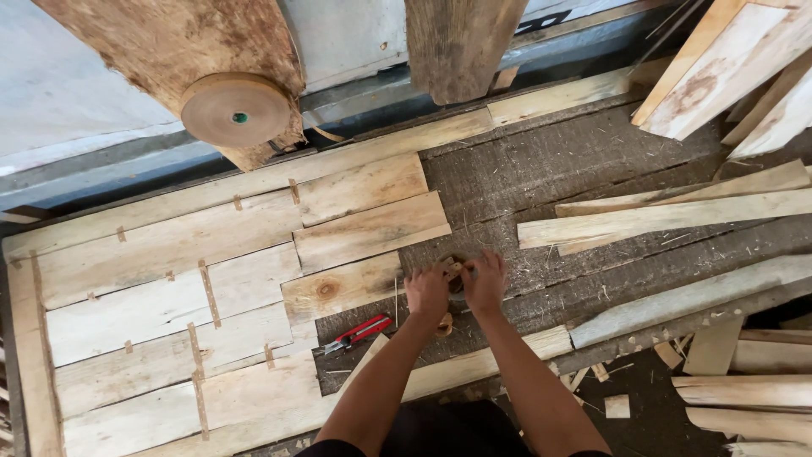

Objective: Repairing a wooden panel by gluing and fitting small wooden slats using a utility knife.

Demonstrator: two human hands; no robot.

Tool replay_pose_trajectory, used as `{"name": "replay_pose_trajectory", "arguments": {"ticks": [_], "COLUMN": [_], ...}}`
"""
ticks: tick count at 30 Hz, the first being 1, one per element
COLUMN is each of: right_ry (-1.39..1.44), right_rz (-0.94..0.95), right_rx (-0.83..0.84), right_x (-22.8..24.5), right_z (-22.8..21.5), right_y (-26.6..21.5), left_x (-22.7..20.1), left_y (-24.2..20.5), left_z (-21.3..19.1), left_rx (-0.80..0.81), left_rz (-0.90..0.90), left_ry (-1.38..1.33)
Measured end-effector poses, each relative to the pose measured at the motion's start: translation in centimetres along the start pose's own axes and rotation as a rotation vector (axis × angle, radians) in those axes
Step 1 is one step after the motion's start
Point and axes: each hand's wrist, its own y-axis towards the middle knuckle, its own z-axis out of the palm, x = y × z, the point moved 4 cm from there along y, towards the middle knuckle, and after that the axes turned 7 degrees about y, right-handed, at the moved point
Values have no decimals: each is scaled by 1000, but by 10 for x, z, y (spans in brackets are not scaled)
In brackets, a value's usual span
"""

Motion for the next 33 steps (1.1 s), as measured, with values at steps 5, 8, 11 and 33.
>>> {"name": "replay_pose_trajectory", "arguments": {"ticks": [5, 8, 11, 33], "right_ry": [-4, -24, -40, 264], "right_rz": [-146, -142, 64, 229], "right_rx": [-40, -49, -9, 7], "right_x": [11, 18, 19, -75], "right_z": [-5, -6, -9, 33], "right_y": [-8, -8, -8, 44], "left_x": [10, 4, 1, -32], "left_y": [-1, -1, -1, 33], "left_z": [7, -2, 2, 14], "left_rx": [14, 35, 89, 96], "left_rz": [-55, -46, -43, -55], "left_ry": [-168, -101, -11, -234]}}
